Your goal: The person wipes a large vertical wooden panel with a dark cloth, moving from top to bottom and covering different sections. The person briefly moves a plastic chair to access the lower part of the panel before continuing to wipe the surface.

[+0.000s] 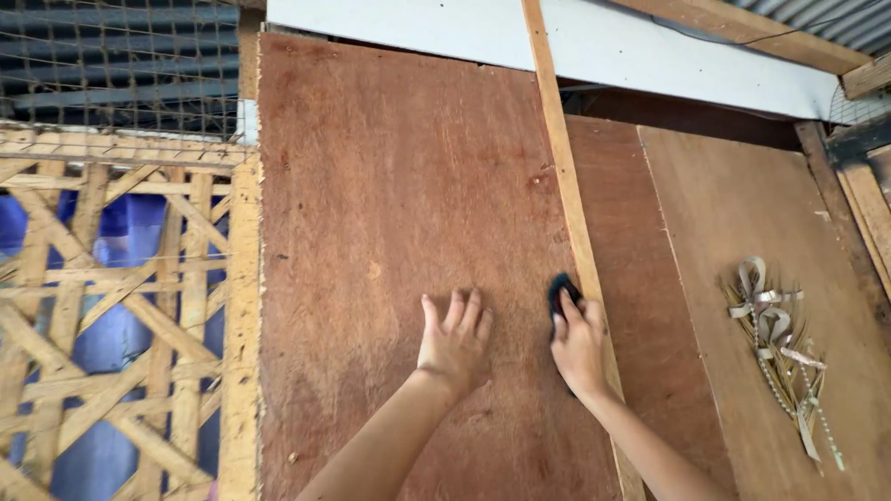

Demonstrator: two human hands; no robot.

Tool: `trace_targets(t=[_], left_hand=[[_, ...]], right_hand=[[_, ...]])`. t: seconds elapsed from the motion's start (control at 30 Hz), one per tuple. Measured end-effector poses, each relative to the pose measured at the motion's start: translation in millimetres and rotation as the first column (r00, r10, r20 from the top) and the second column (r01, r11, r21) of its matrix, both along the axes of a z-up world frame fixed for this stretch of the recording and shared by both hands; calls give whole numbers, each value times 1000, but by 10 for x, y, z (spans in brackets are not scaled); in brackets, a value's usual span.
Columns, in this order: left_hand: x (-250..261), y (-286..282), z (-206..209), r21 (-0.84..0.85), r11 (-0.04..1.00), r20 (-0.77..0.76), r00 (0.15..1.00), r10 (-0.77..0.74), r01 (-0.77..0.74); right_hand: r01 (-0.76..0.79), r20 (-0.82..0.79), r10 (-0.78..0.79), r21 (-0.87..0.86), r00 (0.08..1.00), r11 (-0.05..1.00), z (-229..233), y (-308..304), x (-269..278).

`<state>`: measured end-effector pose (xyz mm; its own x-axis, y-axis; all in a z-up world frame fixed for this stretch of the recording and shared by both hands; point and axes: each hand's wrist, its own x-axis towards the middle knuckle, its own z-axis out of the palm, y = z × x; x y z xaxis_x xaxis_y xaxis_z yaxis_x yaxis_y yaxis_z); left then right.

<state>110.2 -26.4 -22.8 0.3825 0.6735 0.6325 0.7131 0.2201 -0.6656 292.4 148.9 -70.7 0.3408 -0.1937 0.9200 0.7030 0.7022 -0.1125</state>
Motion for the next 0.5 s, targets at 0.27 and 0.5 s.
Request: trace_targets(t=[0.27, 0.5], left_hand=[[33, 137, 199, 48, 998, 86, 995, -53, 49], [16, 172, 213, 48, 999, 70, 997, -28, 24]], right_hand=[[78, -41, -76, 45, 996, 996, 1832, -49, 24], [216, -102, -215, 1, 971, 976, 461, 72, 176]])
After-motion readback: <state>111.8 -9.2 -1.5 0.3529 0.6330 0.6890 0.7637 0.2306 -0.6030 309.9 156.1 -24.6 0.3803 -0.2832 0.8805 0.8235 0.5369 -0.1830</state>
